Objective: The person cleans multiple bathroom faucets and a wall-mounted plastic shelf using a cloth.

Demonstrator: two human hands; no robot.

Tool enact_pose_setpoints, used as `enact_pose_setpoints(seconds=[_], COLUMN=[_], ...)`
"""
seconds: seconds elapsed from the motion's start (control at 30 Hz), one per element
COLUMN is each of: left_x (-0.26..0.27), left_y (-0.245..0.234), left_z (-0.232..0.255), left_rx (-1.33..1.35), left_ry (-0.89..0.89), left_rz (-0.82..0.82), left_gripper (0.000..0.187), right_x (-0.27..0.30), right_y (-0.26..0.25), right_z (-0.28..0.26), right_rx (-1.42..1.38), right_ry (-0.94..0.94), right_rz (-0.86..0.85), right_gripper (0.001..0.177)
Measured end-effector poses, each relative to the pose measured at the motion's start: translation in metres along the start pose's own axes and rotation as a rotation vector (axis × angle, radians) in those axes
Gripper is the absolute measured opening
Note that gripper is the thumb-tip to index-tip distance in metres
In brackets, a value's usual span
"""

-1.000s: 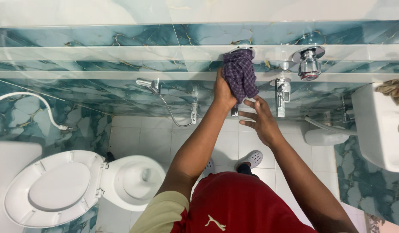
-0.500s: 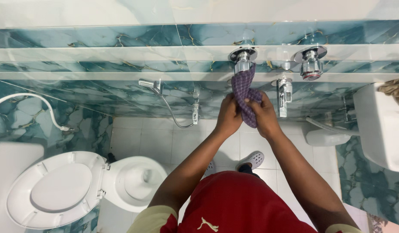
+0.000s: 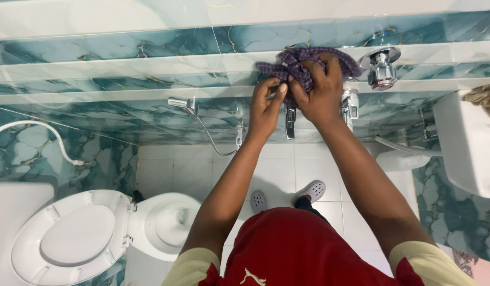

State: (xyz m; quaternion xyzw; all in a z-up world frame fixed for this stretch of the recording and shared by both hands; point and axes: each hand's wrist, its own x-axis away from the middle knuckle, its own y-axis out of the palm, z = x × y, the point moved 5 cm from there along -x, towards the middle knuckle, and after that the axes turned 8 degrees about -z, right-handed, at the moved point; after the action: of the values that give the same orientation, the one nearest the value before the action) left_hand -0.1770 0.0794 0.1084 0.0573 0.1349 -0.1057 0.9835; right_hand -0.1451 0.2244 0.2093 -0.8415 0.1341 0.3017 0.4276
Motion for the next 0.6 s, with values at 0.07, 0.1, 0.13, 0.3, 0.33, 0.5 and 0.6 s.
enact_pose_setpoints(seconds=[0.07,0.1,0.13,0.3,0.33,0.5,0.6], left_x=[-0.008,-0.010,-0.007,0.004,0.006,0.027,0.030], left_y=[0.014,0.021,0.024,0.028,0.026,0.015,-0.009], left_z=[0.011,0.016,0.021,0.038,0.034,0.057,0.048], left_rx=[-0.064,-0.090,-0.121,-0.366,-0.427,-0.625,-0.588], left_ry=[0.037,0.018,-0.009,-0.131,-0.230,0.258,0.194], left_rz=[-0.015,-0.029,-0.043,-0.094,-0.111,0.038,0.022], left_gripper=[0.050,0.053,0.057,0.069,0.073,0.051,0.043], right_x=[0.013,0.019,0.026,0.052,0.054,0.047,0.043], right_y=[0.011,0.017,0.031,0.091,0.095,0.096,0.078], right_z=[0.017,0.028,0.045,0.072,0.069,0.053,0.048], right_rx=[-0.178,-0.268,-0.593,-1.795,-1.879,-2.062,-1.966], right_ry=[0.099,0.145,0.306,0.887,0.875,0.871,0.916], right_rz=[0.088,0.131,0.130,-0.126,-0.174,-0.181,-0.001], right_gripper=[0.027,0.024,0.025,0.042,0.044,0.054,0.044])
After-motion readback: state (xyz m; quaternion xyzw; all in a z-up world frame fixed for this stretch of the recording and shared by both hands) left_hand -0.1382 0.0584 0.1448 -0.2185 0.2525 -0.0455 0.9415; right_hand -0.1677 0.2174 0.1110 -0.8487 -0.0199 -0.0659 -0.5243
